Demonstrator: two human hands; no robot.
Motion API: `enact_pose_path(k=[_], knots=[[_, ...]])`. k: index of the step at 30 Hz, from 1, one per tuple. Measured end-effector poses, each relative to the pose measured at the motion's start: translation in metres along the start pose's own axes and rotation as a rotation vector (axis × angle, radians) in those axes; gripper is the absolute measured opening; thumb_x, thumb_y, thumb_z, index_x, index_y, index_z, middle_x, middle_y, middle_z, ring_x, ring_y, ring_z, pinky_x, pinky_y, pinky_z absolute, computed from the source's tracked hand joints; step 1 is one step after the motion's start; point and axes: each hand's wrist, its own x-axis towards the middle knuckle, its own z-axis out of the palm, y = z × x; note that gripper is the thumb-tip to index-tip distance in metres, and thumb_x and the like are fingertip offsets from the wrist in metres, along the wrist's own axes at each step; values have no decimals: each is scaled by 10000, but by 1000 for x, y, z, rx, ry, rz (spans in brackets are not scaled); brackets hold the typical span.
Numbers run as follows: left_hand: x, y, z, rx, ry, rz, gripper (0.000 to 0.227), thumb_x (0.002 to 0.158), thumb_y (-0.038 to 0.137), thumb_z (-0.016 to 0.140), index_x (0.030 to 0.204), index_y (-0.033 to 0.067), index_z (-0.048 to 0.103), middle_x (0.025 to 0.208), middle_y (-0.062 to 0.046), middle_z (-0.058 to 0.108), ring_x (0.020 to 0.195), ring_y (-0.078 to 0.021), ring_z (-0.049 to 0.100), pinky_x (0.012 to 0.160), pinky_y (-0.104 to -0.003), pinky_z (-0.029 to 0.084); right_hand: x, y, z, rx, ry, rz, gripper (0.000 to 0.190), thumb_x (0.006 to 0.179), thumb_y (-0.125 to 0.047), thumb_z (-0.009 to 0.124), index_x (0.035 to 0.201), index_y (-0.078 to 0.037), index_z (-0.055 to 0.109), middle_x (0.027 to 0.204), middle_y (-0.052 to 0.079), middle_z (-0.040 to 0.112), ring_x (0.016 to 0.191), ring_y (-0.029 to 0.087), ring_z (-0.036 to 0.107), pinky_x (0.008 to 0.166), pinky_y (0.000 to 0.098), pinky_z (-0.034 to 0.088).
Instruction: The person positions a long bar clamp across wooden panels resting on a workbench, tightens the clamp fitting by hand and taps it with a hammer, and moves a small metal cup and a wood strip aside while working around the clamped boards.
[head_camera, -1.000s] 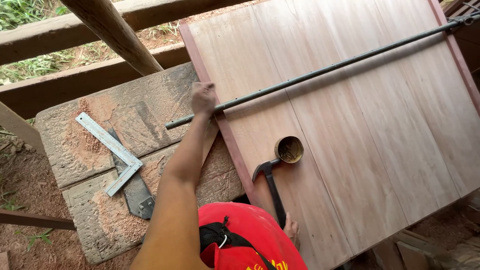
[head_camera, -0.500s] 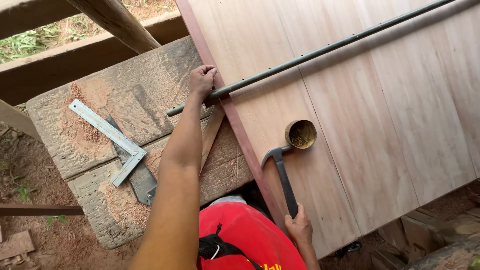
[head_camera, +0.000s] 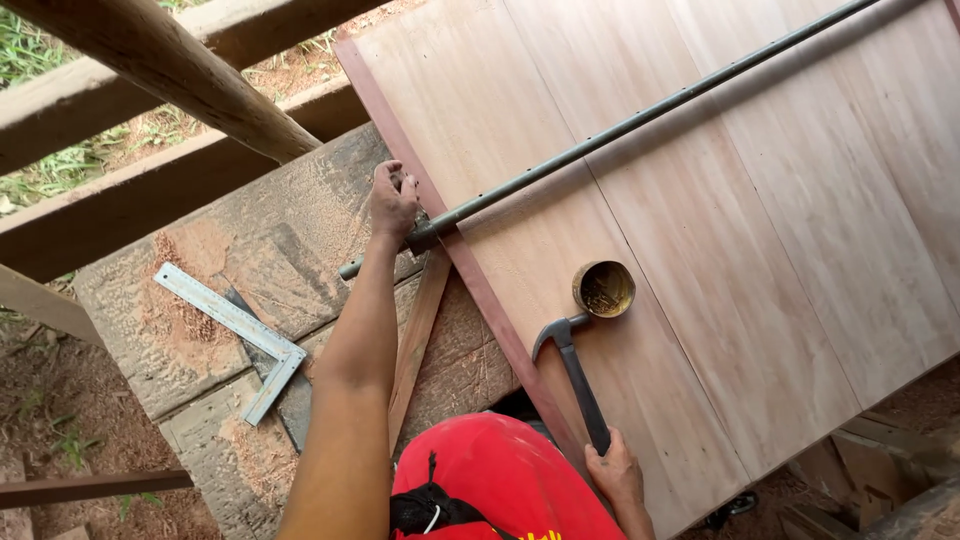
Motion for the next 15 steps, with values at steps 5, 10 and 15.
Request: enact_pose_path(k=[5,10,15], knots=[[3,-19,-8,9,-24,9,174,953,130,687,1101,56,739,861,-67,756,731,-110,689,666,-260,567,-5,-4,2,5,42,-14,606,816,-365,718,1343,-99,578,1167,246,724,1103,438,685,920,495,556],[12,-44,-2,-13,-45,36,219,962,140,670,1150,78,764,878,-27,781,779,-81,726,713,-240,582,-5,-4,-2,14,48,-36,619,825,-367,723,1350,-80,565,1172,252,715,1099,438,681,914,496,552],[4,-30,2,-11,-104,3,177,938,161,728,1061,58,802,917,-60,774,757,-147,722,668,-286,575,-5,-11,-7,12,-71,84,675,841,-366,735,1405,-70,514,1151,274,722,1098,423,705,945,484,551]])
